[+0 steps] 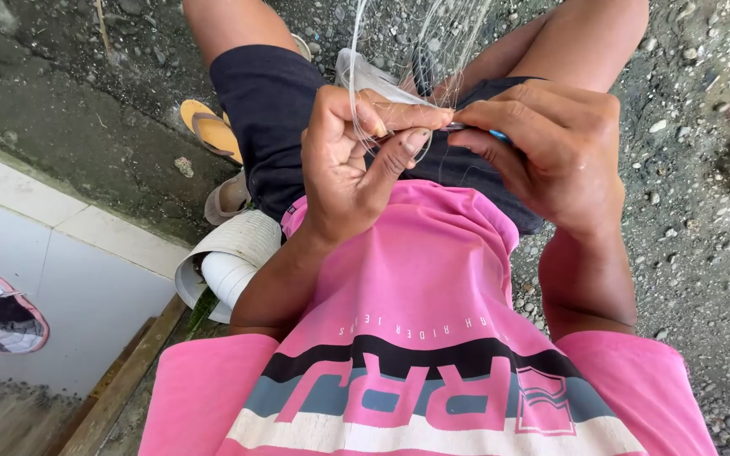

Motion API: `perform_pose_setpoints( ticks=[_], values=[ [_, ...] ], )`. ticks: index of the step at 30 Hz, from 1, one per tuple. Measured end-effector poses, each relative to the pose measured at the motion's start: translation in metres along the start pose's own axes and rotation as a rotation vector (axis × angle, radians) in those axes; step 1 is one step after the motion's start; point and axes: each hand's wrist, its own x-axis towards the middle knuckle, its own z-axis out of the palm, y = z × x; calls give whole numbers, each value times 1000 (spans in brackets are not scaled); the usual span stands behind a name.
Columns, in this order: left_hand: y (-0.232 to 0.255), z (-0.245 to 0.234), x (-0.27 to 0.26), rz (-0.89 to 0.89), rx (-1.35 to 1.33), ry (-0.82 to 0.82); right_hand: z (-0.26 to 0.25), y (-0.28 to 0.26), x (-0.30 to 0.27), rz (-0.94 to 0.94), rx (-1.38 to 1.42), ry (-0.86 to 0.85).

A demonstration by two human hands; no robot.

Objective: Repairing or weaving a fine mesh fishing net using a small blue shuttle tool.

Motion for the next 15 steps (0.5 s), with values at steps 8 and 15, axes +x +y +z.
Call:
perform_pose_setpoints(
  ticks=[8,15],
  values=[
    [-3,-3,-3,-38,-24,-10,-6,-4,4,-16,-25,-27],
    [1,-3,0,14,112,-5,-5,-4,3,-45,-98,-24]
  ],
)
